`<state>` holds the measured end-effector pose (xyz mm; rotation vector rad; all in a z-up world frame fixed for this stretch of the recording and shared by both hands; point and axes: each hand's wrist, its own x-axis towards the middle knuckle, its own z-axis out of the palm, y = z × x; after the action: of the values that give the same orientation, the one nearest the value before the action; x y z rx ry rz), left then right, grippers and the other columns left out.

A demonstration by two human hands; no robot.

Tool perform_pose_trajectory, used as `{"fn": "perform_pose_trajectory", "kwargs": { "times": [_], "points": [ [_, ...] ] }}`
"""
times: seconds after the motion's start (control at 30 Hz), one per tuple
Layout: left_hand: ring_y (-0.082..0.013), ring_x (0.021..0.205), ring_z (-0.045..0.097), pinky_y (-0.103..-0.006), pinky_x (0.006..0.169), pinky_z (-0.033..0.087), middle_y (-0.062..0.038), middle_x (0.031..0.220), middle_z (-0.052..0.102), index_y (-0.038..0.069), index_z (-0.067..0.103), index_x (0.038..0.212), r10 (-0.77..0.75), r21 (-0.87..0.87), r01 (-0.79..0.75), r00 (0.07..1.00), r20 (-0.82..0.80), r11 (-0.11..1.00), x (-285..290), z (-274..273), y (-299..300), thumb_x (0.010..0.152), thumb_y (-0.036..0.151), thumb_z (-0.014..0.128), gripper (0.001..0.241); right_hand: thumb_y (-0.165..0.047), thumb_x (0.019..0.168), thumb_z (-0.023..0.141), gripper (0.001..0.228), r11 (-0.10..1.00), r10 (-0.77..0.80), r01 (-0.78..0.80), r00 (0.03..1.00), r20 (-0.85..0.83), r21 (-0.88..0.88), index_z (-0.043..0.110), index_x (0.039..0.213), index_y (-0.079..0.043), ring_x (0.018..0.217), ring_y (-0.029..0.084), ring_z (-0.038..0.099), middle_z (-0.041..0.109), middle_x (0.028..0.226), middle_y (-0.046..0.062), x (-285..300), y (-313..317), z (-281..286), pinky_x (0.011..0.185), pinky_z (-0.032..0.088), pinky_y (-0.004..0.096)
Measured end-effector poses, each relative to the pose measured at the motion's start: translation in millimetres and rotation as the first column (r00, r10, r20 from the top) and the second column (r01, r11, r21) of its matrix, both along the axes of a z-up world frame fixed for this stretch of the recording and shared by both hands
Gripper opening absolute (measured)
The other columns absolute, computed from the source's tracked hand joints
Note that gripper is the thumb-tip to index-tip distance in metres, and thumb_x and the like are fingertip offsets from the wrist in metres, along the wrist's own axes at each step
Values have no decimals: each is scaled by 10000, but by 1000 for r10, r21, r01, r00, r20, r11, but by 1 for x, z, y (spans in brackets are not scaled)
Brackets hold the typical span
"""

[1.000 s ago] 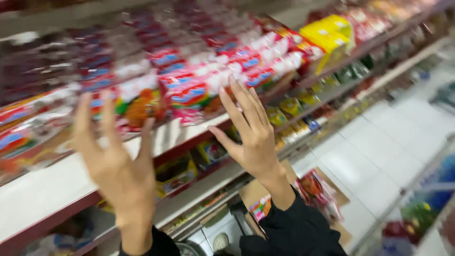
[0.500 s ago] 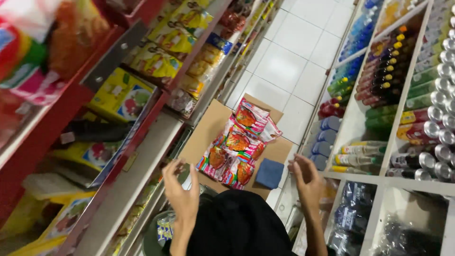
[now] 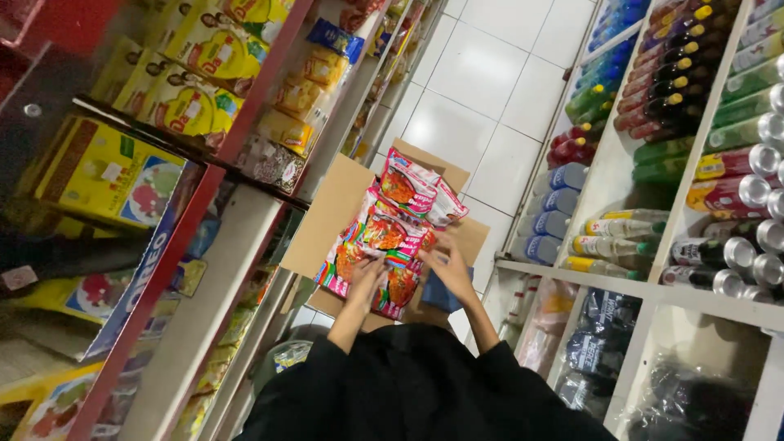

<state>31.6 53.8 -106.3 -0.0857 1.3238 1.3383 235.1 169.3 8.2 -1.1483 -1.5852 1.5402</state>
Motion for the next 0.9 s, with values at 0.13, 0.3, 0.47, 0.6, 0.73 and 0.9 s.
{"fn": "perform_pose_trajectory", "kwargs": {
  "times": [0.13, 0.3, 0.47, 0.6, 0.73, 0.9],
  "points": [
    [-156, 1067, 651, -280, 898, 563, -61, 1158, 677, 8, 556, 1334, -11, -77, 12, 1000, 5, 997, 12, 11, 24, 893, 226, 790, 544, -209, 837, 804, 641, 998, 58, -58, 998, 11, -5, 495, 1370, -29, 1079, 223, 678, 579, 1272, 118, -32, 22, 29, 884, 576, 350],
    [-204, 1060, 616, -363, 892, 470, -80, 1206, 686, 47, 549, 1317, -18, -125, -4, 985, -174, 992, 19, 32, 17, 834, 261, 840, 603, -277, 775, 907, 589, 815, 31, -309, 868, 495, 490, 638, 1214, 9, 982, 381, 637, 628, 1125, 213, -42, 15, 53, 818, 529, 419],
    [-193, 1196, 620, -329, 1020, 472, -82, 1280, 675, 30, 562, 1360, -131, -53, 120, 902, -411, 991, 14, 132, -18, 872, 309, 806, 613, -439, 842, 859, 506, 894, 410, -442, 731, 545, -80, 701, 1065, -13, 892, 244, 696, 697, 974, 137, -15, -9, 21, 818, 569, 370],
    [-197, 1200, 620, -326, 1045, 475, -122, 1266, 674, -16, 577, 1338, -187, 108, 315, 769, -612, 943, 1, 176, -55, 889, 259, 807, 575, -389, 885, 801, 568, 876, 462, -423, 874, 151, -234, 607, 1279, -29, 985, 171, 678, 703, 1104, 59, 0, -29, 35, 869, 566, 318],
    [-192, 1185, 645, -332, 1032, 496, -126, 1245, 683, -20, 615, 1307, -219, 93, 449, 595, -773, 889, -19, 239, -66, 844, 208, 863, 573, -416, 988, 571, 528, 903, 193, -259, 957, -214, -342, 561, 1394, -79, 1157, 84, 650, 652, 1324, -54, -11, -28, 114, 974, 541, 255],
    [-201, 1188, 661, -329, 1030, 494, -107, 1281, 712, 17, 630, 1335, -257, 159, 508, 653, -713, 847, -31, 297, -64, 805, 166, 880, 605, -148, 911, 765, 320, 918, 393, -392, 919, -13, 52, 695, 1145, 57, 908, 128, 624, 703, 1113, 58, -25, -40, 112, 761, 501, 273]
  ]
}}
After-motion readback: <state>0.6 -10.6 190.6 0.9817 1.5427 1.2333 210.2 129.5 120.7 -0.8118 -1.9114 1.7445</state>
